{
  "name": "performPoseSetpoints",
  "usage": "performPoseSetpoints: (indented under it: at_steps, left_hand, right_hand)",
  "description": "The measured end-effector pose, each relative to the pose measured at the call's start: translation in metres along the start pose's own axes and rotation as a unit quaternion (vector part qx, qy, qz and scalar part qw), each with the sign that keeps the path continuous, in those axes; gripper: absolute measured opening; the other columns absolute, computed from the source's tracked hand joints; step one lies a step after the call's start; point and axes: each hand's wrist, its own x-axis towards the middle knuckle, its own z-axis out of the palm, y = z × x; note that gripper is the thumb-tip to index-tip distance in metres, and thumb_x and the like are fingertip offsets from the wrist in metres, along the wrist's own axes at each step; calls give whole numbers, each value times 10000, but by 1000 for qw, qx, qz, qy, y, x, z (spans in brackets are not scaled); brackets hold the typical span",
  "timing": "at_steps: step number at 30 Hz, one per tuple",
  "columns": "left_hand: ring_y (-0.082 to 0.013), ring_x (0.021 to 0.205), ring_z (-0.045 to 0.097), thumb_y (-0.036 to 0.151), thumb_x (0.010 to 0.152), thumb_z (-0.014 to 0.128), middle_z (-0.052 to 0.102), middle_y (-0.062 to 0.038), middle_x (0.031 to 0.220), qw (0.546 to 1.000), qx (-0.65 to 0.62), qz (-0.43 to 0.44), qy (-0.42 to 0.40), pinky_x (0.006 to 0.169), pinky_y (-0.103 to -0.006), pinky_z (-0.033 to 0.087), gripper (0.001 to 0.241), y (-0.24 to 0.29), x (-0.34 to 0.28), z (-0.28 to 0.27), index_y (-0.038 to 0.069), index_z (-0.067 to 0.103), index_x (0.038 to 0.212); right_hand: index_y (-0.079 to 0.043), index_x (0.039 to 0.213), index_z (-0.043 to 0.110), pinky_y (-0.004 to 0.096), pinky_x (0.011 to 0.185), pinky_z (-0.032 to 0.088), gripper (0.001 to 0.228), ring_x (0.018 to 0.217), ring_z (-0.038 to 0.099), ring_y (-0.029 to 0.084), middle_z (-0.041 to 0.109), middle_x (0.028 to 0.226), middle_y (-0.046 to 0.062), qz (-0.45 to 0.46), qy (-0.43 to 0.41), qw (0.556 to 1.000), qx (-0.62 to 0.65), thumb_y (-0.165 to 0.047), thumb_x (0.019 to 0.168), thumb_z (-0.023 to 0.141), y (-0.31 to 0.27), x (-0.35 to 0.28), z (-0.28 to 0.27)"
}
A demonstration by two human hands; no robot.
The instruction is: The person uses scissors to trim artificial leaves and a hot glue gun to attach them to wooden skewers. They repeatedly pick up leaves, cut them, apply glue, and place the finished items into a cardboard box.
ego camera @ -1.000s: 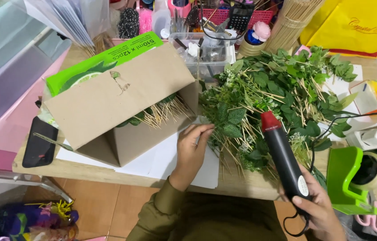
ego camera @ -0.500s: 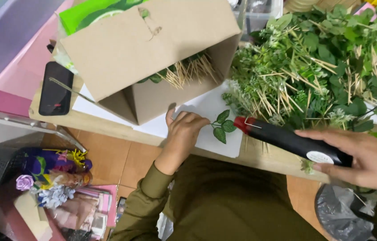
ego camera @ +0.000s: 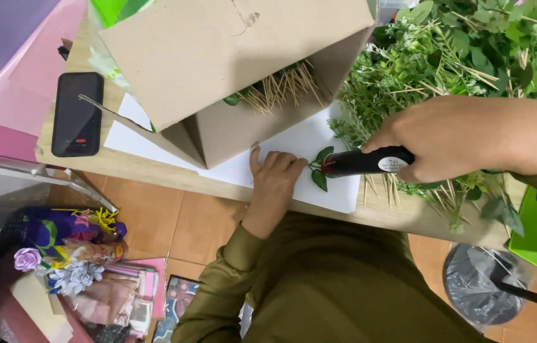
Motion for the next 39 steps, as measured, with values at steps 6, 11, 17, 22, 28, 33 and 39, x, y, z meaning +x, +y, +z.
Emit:
performPoseSetpoints:
  at_steps: [6,11,17,22,28,33,39]
  left_hand:
    - [-217,895,576,-112,823,700,617,3,925,999,0,-16,42,1113,-522,263,334,4,-3,3,162,726,1012]
    - [-211,925,584,-100,813,700,627,20,939,999,4,-23,40,1114,-491,246,364,2,-5,6,186,733,1035]
    - [-205,930,583,-69,836,711,627,28,930,999,-5,-25,38,1117,-491,238,318,3,-3,5,184,735,1028]
    - [-222,950,583,-112,799,678,630,15,933,999,-6,-24,29,1119,-522,243,372,5,-1,2,166,734,1041]
    - [-215,952,589,-56,800,693,637,27,939,999,4,-33,35,1114,-529,244,339,5,-1,3,194,743,1023]
    - [-223,965,581,-14,827,703,637,22,946,999,15,-21,35,1104,-501,248,294,3,-2,5,193,738,1033]
    - [-223,966,586,-2,840,691,643,17,959,999,12,-22,35,1107,-488,237,282,3,-2,5,190,741,1041]
  right_hand:
    - [-426,1318,576,198,483,481,527,643,668,66,767,910,-127,6,-4,999,-40,-170,857,579,-9,3,-16]
    - [-424,1345,522,150,490,489,523,614,611,27,673,827,-127,31,-29,997,-67,-190,879,570,-1,7,-11]
    - [-463,1418,479,183,436,440,594,490,562,64,737,704,-82,24,20,999,-30,-238,885,612,8,12,-14]
    - [-394,1307,580,220,516,509,448,645,650,98,710,790,-76,14,18,999,-49,-224,892,551,-3,16,-22]
    - [-434,1331,586,287,587,485,480,695,661,143,763,832,-66,30,29,998,-49,-256,886,594,-8,10,-33]
    - [-427,1374,543,311,696,586,523,848,742,175,794,953,-56,41,44,997,-55,-242,886,588,-9,8,-36]
    - [-377,1312,611,289,553,493,516,681,675,157,726,773,-36,14,47,997,-52,-142,854,563,-6,21,-29]
